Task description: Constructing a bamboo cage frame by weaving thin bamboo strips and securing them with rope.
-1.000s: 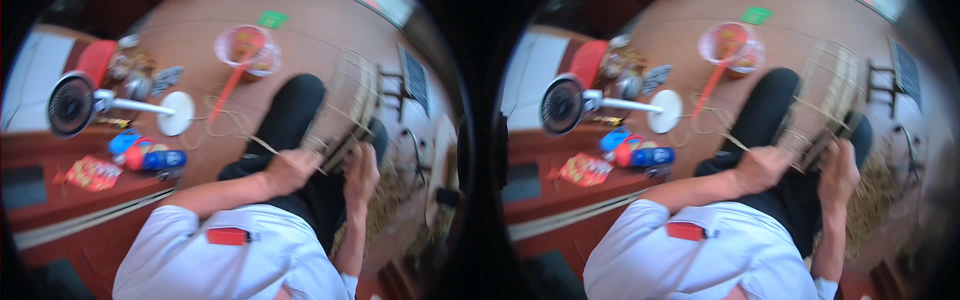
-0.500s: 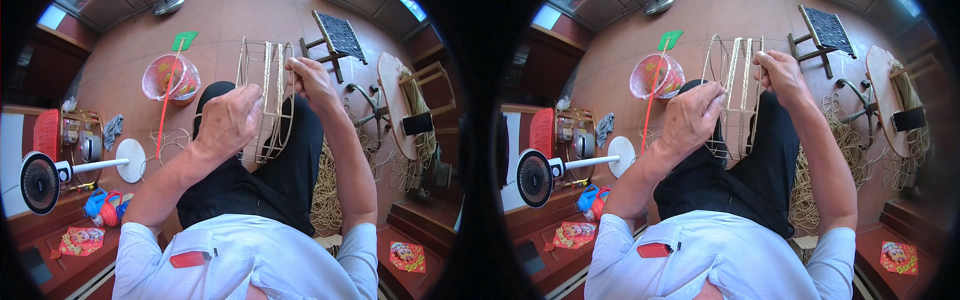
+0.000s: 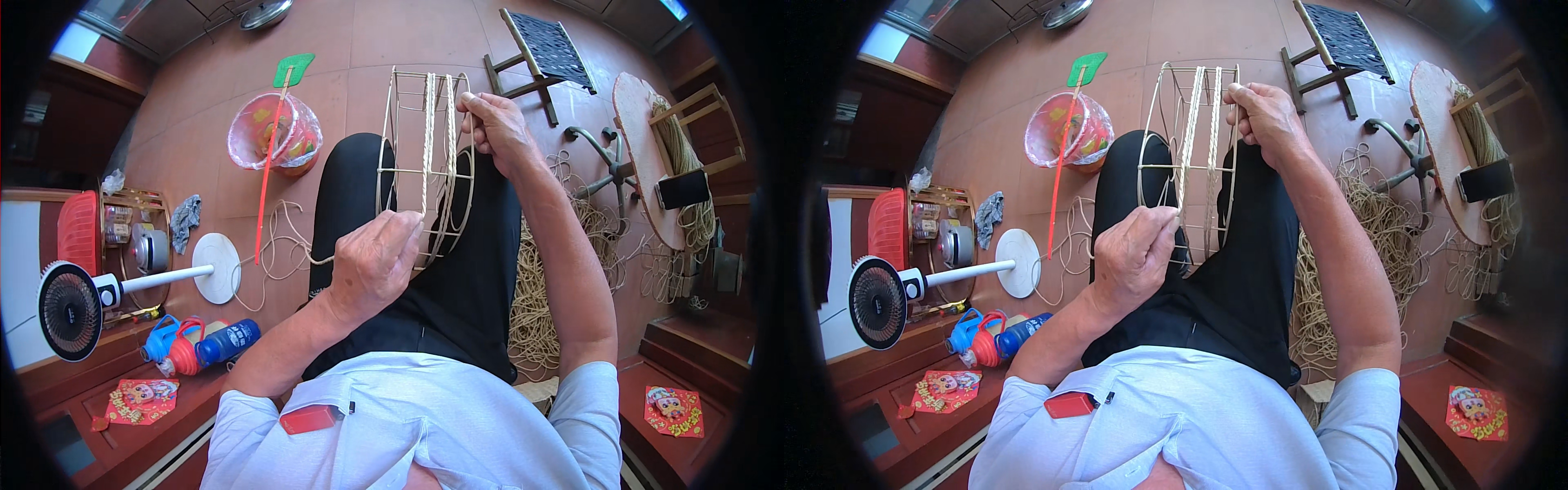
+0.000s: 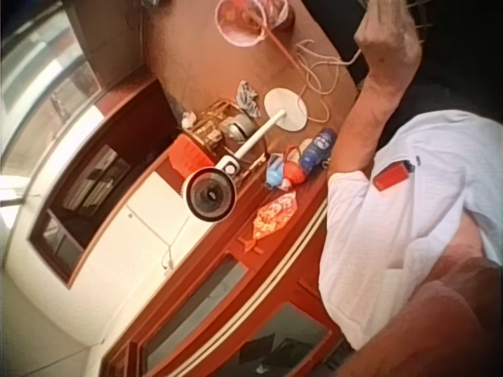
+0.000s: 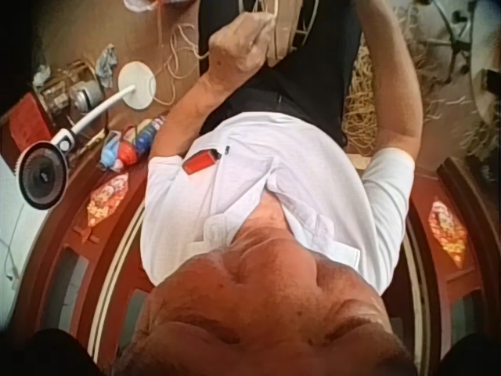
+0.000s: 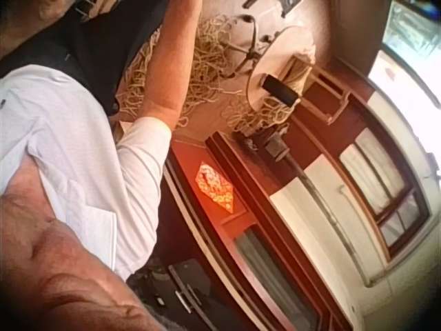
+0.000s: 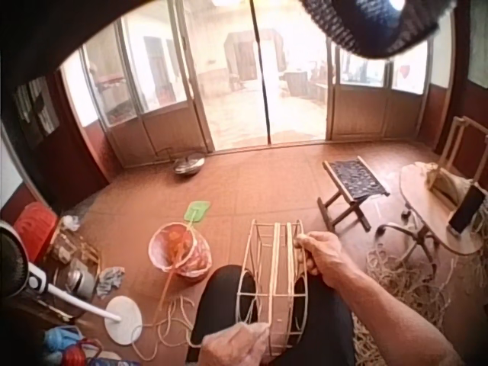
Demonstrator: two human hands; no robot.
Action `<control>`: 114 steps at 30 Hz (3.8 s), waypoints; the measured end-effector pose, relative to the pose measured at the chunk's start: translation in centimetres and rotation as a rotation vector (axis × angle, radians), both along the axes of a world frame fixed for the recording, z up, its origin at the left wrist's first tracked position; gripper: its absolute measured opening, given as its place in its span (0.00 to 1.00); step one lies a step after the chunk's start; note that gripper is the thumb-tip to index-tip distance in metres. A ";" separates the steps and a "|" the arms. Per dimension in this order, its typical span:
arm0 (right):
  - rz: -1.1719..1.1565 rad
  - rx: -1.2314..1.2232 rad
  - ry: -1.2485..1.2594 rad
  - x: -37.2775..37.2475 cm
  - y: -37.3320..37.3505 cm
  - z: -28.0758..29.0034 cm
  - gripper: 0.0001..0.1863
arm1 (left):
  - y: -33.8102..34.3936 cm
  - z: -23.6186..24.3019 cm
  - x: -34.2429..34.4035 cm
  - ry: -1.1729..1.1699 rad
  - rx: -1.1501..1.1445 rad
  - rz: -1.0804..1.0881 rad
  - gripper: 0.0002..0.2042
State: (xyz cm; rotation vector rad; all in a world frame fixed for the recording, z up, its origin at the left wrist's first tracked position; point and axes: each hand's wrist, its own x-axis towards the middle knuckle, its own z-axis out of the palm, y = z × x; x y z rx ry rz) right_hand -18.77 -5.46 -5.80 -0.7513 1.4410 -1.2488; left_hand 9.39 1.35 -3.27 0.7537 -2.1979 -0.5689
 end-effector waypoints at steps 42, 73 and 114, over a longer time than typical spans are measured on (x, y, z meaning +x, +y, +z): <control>-0.060 -0.308 0.770 7.6 11.1 1.7 0.10 | -1.3 -2.9 1.1 -0.111 -0.072 -0.020 0.13; 0.008 0.166 -0.822 14.7 20.2 -2.0 0.20 | 1.6 -0.2 4.2 -0.375 -0.243 -0.114 0.19; 0.105 0.089 -0.712 16.1 20.9 -4.2 0.12 | 4.5 0.8 7.0 -0.253 -0.146 0.039 0.13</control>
